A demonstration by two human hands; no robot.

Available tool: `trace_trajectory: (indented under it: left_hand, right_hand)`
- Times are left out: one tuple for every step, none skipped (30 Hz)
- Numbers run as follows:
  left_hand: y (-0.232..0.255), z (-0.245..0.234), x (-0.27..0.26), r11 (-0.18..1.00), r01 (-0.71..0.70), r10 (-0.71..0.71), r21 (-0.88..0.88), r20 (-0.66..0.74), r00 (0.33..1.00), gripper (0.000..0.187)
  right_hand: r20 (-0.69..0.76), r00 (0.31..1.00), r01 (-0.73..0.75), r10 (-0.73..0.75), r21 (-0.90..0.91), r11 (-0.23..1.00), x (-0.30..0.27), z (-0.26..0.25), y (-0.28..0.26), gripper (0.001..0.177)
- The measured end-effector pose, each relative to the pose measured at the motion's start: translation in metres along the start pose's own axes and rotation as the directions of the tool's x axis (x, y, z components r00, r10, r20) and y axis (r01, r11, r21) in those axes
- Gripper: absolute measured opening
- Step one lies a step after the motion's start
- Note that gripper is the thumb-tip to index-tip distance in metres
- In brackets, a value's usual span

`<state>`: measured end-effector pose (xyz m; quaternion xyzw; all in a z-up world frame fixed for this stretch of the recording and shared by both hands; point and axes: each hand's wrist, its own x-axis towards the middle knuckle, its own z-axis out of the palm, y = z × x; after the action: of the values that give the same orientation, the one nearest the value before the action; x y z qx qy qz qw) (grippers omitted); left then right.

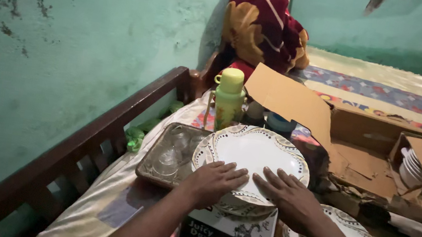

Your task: The person wipes the surface of white ceramic plates with a white cloth. They handle the plates one at a time, rubbing the cloth over the top and bottom surfaces before placing them back on a stack. The task is performed on a bed in a cluttered room.

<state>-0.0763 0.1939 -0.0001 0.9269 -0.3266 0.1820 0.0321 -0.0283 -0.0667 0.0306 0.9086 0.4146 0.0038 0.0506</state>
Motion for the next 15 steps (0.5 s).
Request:
trace_trajectory:
  left_hand:
    - [-0.001, 0.001, -0.002, 1.0, 0.003, -0.003, 0.009, 0.006, 1.0, 0.052]
    - [-0.003, 0.001, -0.003, 1.0, 0.005, -0.005, 0.019, 0.011, 1.0, 0.051]
    - [-0.003, 0.002, -0.004, 1.0, 0.007, -0.007, 0.026, 0.016, 1.0, 0.05]
    - [-0.003, 0.003, -0.006, 1.0, 0.007, -0.007, 0.027, 0.01, 1.0, 0.049]
    - [-0.004, 0.002, -0.007, 1.0, 0.006, -0.006, 0.031, 0.004, 1.0, 0.048]
    - [-0.004, 0.001, -0.008, 0.999, 0.006, -0.005, 0.034, -0.002, 1.0, 0.048]
    - [-0.004, 0.0, -0.009, 1.0, 0.007, -0.007, 0.026, 0.01, 1.0, 0.05]
    - [-0.003, -0.001, -0.012, 1.0, 0.009, -0.009, 0.017, 0.022, 1.0, 0.053]
    - [-0.001, -0.003, -0.014, 1.0, 0.01, -0.011, 0.007, 0.036, 0.999, 0.056]
    - [0.001, -0.005, -0.015, 1.0, 0.017, -0.017, 0.001, 0.046, 0.999, 0.056]
    - [0.002, -0.007, -0.017, 1.0, 0.025, -0.025, -0.005, 0.057, 0.998, 0.056]
    - [0.002, -0.009, -0.018, 0.999, 0.034, -0.033, -0.011, 0.069, 0.997, 0.056]
    - [0.003, -0.011, -0.02, 0.998, 0.045, -0.041, -0.043, 0.074, 0.996, 0.056]
    - [0.004, -0.013, -0.021, 0.996, 0.056, -0.049, -0.076, 0.079, 0.996, 0.055]
    - [0.004, -0.016, -0.02, 0.992, 0.063, -0.055, -0.106, 0.081, 0.995, 0.054]
  right_hand:
    - [0.011, 1.0, -0.004, 0.004, -0.007, 1.0, 0.001, -0.001, -0.002, 0.095]
    - [0.021, 1.0, -0.008, 0.008, -0.014, 1.0, 0.002, -0.001, -0.004, 0.097]
    - [0.033, 0.999, -0.013, 0.014, -0.023, 1.0, 0.002, -0.001, -0.004, 0.099]
    - [0.026, 1.0, -0.007, 0.007, -0.019, 1.0, 0.002, -0.001, -0.005, 0.099]
    - [0.016, 1.0, -0.001, 0.001, -0.015, 1.0, 0.003, 0.0, -0.005, 0.099]
    - [0.007, 1.0, 0.006, -0.006, -0.011, 1.0, 0.004, 0.001, -0.005, 0.098]
    - [-0.001, 1.0, 0.015, -0.015, -0.013, 1.0, 0.004, 0.003, -0.006, 0.097]
    - [-0.01, 1.0, 0.023, -0.024, -0.015, 1.0, 0.004, 0.006, -0.008, 0.096]
    - [-0.018, 0.999, 0.032, -0.032, -0.016, 0.999, 0.004, 0.008, -0.009, 0.095]
    - [-0.036, 0.999, 0.03, -0.03, -0.006, 1.0, 0.004, 0.009, -0.008, 0.093]
    - [-0.055, 0.998, 0.03, -0.029, 0.005, 1.0, 0.004, 0.009, -0.008, 0.09]
    - [-0.074, 0.997, 0.03, -0.029, 0.017, 0.999, 0.004, 0.009, -0.01, 0.087]
    - [-0.036, 0.999, 0.035, -0.034, 0.034, 0.999, 0.002, 0.006, -0.01, 0.086]
    - [0.003, 0.999, 0.039, -0.039, 0.051, 0.998, 0.001, 0.002, -0.009, 0.086]
    - [0.037, 0.998, 0.041, -0.043, 0.065, 0.997, 0.0, -0.004, -0.006, 0.086]
